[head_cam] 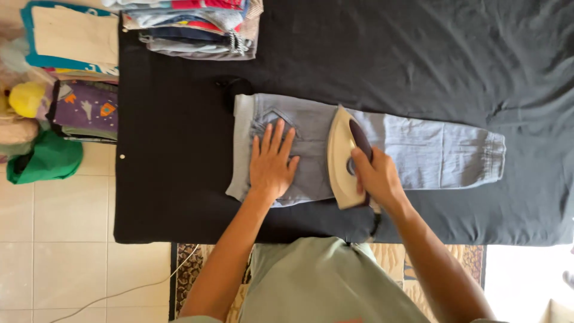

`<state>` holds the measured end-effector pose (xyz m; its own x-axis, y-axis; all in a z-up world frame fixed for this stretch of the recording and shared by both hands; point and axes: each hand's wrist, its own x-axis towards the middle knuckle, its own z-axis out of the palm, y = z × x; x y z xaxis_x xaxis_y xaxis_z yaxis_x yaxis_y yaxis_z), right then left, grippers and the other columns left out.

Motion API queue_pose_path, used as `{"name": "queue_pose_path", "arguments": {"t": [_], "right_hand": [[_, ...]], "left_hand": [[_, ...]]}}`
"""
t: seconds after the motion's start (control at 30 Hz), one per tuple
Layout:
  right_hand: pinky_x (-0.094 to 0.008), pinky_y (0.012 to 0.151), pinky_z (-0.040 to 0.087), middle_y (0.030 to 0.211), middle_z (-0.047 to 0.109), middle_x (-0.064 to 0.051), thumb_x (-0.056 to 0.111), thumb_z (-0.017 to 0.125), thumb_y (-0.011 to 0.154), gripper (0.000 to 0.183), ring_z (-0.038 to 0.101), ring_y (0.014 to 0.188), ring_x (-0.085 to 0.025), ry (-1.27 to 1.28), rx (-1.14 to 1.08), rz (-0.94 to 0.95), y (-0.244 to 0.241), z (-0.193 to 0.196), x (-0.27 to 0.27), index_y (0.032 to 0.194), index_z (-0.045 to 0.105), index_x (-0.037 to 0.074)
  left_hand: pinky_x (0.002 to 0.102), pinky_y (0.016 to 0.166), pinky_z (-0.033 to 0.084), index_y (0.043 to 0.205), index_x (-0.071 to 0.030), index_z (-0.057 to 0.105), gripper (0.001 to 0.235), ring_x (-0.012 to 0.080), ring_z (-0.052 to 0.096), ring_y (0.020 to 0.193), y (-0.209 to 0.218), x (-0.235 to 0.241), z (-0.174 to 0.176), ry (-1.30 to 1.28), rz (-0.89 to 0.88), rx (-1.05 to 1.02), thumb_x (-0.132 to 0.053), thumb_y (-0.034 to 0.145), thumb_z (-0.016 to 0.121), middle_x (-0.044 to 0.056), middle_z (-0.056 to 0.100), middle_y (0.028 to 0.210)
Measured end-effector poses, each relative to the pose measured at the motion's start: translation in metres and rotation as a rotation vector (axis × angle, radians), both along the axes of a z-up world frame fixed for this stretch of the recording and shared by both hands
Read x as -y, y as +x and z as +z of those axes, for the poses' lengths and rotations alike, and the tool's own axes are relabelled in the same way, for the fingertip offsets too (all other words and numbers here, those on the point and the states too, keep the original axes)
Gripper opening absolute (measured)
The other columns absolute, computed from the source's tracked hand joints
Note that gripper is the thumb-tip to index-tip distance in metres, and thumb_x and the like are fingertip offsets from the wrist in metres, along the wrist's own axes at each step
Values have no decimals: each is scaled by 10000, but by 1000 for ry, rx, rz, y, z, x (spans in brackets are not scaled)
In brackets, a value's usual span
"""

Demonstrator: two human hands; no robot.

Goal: Ironing a pair of light blue pants on an ironing board.

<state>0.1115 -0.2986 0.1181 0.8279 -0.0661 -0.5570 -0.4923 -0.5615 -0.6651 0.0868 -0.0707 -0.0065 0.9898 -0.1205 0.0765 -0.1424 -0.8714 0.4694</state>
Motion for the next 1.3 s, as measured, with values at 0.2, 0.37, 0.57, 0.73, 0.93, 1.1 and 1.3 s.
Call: {"name": "queue_pose_path", "arguments": {"t": [0.2,0.37,0.57,0.73,0.93,1.1,1.3], "right_hand": [[-354,388,456,568,597,-103,378,589,964,414,593,407,-175,1,-54,-11,-37,-2,-3,887,594,-29],[-389,449,491,755,644,-200,334,567,976,340,655,524,-255,-308,122,398,-18,-39,32,1077,681,30],[-523,685,520,794,707,-263,512,653,902,535,693,757,-434,-468,75,494,4,-4,33,961,699,-18],[-528,668,518,765,704,-260,520,645,883,540,691,736,-436,-408,14,437,21,8,2,947,697,-14],[-491,648,514,716,680,-252,492,647,922,524,684,678,-384,-364,29,403,12,-1,4,918,690,-31],[-473,603,523,664,681,-255,484,645,902,523,708,611,-361,-327,-34,350,28,4,-10,893,684,-38],[-464,546,512,624,640,-229,480,657,933,536,666,550,-314,-369,85,378,7,-3,3,864,669,-51]], "left_hand": [[565,1216,208,1568,-163,396,689,338,229,1544,2,-5,0,12,-12,-61,-401,957,604,99,239,1682],[565,1219,223,1581,-161,391,689,336,233,1544,4,-3,-3,24,-20,-46,-401,970,599,99,233,1691],[548,1232,210,1584,-171,389,693,314,230,1550,2,-2,1,58,-3,-59,-422,968,584,88,236,1694],[548,1225,204,1581,-162,389,700,319,228,1545,3,-3,5,52,-3,-88,-422,962,587,96,238,1688],[547,1228,198,1583,-154,392,700,326,222,1547,2,-3,3,48,1,-69,-414,963,587,108,232,1691],[550,1226,193,1577,-147,393,699,329,218,1549,2,-2,6,29,-9,-76,-410,959,586,110,230,1688],[551,1233,187,1583,-150,391,690,322,211,1554,2,-5,1,40,-5,-61,-411,971,575,102,228,1694]]}}
